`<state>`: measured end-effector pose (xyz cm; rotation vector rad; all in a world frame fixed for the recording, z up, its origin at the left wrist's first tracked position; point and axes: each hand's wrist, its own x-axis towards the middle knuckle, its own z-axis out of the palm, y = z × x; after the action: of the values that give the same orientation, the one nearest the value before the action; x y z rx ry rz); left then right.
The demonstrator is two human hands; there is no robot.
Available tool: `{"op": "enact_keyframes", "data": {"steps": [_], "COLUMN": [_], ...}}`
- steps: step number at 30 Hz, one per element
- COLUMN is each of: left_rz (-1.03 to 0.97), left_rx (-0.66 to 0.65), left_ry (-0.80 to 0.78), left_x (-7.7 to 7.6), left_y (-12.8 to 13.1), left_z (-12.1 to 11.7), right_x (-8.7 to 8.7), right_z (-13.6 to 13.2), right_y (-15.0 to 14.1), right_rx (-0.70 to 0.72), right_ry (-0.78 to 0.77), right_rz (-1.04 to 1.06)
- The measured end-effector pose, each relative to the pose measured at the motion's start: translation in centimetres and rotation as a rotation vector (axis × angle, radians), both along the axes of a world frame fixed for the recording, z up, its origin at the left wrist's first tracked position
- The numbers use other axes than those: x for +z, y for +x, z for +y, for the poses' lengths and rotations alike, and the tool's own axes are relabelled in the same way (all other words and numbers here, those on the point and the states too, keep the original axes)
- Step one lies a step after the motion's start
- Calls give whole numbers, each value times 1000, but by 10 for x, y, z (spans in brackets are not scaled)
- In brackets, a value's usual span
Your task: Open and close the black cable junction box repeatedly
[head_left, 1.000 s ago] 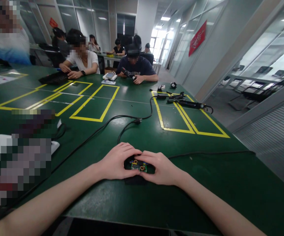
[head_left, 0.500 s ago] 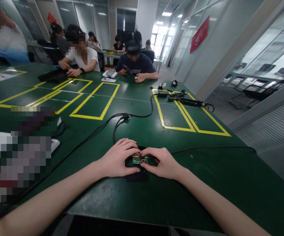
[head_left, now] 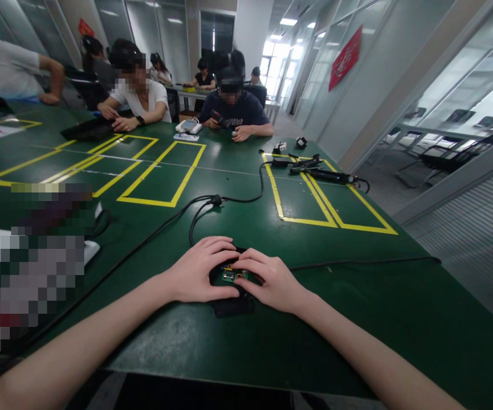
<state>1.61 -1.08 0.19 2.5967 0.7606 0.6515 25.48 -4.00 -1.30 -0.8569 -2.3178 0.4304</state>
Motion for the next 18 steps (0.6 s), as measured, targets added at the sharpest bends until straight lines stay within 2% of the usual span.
{"op": "enact_keyframes", "data": {"steps": [3, 5, 9, 14, 18], "left_rz": [-57, -69, 6, 12, 17], "left_rx": [-6, 7, 22, 25, 51], "left_ry": [25, 28, -29, -83, -110], "left_x": [6, 9, 8, 7, 7], "left_y": [-8, -12, -15, -13, -10], "left_z": [5, 7, 11, 10, 8], "right_x": [2, 5, 12, 12, 6], "right_z": [1, 1, 0, 0, 2], "right_y": [1, 4, 13, 10, 6], "right_rx": [-42, -63, -78, 47, 32], "right_ry": [17, 82, 174, 74, 17], "right_rz": [-34, -34, 87, 3, -27]}}
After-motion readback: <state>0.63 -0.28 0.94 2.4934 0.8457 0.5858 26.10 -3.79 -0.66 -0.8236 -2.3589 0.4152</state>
